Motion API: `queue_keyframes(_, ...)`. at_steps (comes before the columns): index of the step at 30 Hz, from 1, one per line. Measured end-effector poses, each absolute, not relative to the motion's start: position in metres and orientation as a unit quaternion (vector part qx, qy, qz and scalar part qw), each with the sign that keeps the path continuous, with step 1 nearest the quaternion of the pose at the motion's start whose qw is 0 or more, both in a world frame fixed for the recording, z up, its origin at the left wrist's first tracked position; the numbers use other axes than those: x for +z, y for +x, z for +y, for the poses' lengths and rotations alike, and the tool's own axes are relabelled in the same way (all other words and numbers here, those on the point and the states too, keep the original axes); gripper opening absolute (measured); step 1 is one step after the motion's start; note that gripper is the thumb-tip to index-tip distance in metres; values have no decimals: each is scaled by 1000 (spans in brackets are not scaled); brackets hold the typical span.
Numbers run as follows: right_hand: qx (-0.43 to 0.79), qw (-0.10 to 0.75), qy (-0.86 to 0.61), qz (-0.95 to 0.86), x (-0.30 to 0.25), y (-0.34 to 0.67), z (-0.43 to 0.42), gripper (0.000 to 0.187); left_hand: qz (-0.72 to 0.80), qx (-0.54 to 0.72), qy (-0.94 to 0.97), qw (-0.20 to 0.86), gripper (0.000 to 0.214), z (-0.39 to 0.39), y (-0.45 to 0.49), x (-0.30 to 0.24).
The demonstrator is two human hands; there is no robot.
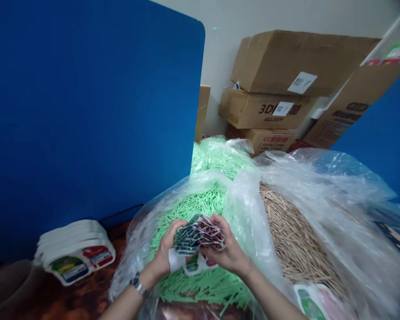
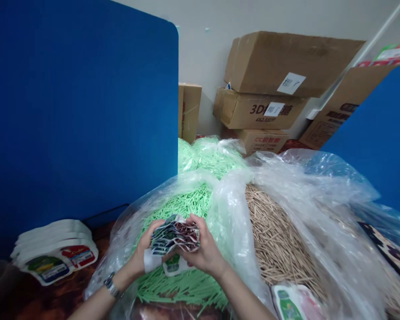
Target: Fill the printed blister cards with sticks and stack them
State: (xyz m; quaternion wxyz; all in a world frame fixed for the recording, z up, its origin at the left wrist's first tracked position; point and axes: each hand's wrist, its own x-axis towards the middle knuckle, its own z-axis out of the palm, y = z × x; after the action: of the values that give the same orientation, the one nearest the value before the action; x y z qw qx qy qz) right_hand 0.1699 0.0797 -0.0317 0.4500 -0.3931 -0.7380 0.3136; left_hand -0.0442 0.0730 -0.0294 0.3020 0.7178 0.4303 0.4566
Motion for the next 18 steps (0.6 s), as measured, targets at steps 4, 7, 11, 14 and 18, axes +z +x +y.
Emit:
queue_keyframes(4, 345, 420, -401, -738, -26, 169, 81, 75, 439, 445, 698, 350, 53, 70, -41, -23)
queue_keyframes(7, 357, 458, -416, -699, -13, 170, 62, 73, 450, 441, 691, 355, 60, 52, -40, -9)
queue_keyframes(11, 377, 479, -425, -669, -4, 175, 4, 73, 451, 410, 720, 332, 69, 5, -44, 6)
queue_keyframes(14, 378, 463, -435, -673, -17, 179, -42, 69, 440, 370, 742, 345, 69, -35, -49, -9)
queue_keyframes(18, 371, 405, -420, -722, -49, 181, -72, 82, 451, 346, 752, 332, 81, -68, -55, -54)
